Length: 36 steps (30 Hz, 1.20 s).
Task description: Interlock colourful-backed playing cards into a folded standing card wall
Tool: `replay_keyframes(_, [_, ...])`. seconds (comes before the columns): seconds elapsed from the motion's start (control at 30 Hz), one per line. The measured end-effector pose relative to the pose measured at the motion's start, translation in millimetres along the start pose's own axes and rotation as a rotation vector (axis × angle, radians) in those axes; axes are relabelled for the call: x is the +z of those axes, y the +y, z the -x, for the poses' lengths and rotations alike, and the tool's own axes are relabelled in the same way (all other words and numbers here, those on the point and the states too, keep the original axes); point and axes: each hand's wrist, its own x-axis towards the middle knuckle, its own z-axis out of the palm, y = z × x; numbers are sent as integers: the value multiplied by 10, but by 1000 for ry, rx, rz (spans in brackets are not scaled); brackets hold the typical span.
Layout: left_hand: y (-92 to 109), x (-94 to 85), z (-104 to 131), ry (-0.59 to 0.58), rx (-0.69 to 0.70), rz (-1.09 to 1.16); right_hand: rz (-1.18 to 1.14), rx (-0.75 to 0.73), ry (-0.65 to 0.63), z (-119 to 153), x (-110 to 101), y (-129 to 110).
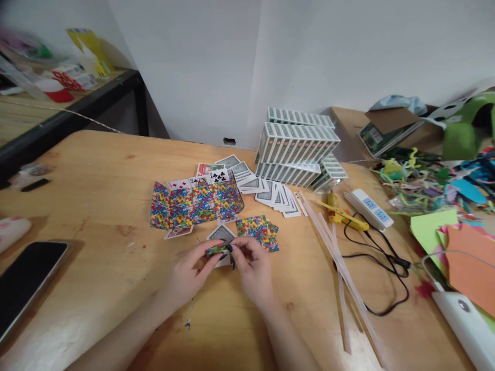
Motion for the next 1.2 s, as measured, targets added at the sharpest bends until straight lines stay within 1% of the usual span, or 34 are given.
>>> replay_keyframes(0.13, [-34, 39, 38, 65, 4, -43, 67, -37, 51, 13, -11, -9])
replay_keyframes(0.23, [-19, 33, 47, 43, 47, -138, 120, -49, 69, 18, -21, -17])
replay_keyframes(0.37, [8, 6, 42, 4, 67, -227, 111, -42, 67, 22, -12, -21])
replay_keyframes(0.43, [1, -4, 35, -21, 44, -194, 94, -38, 67, 21, -6, -15])
replay_keyframes(0.57, [-16, -14, 22, -61, -4, -23, 112, -50, 83, 18, -12, 10])
replay_keyframes(0.67, [-5, -14, 17, -40, -18, 79, 215, -129, 92, 29, -20, 20])
replay_keyframes(0.77, [19, -16, 10, 40, -26, 77, 355, -265, 68, 52, -20, 8])
replay_keyframes(0.83, [39, -23, 3, 80, 11, 35, 418, -352, 56, 62, -19, -9])
replay_keyframes(0.9, [60, -33, -4, 81, 89, 5, 453, -409, 63, 62, -24, -25])
replay_keyframes(1.0, [86, -46, -7, 61, 153, -17, 481, -449, 75, 49, -39, -37])
replay_keyframes(1.2, [84, -42, 0, 39, 126, -28, 536, -493, 84, 43, -50, -34])
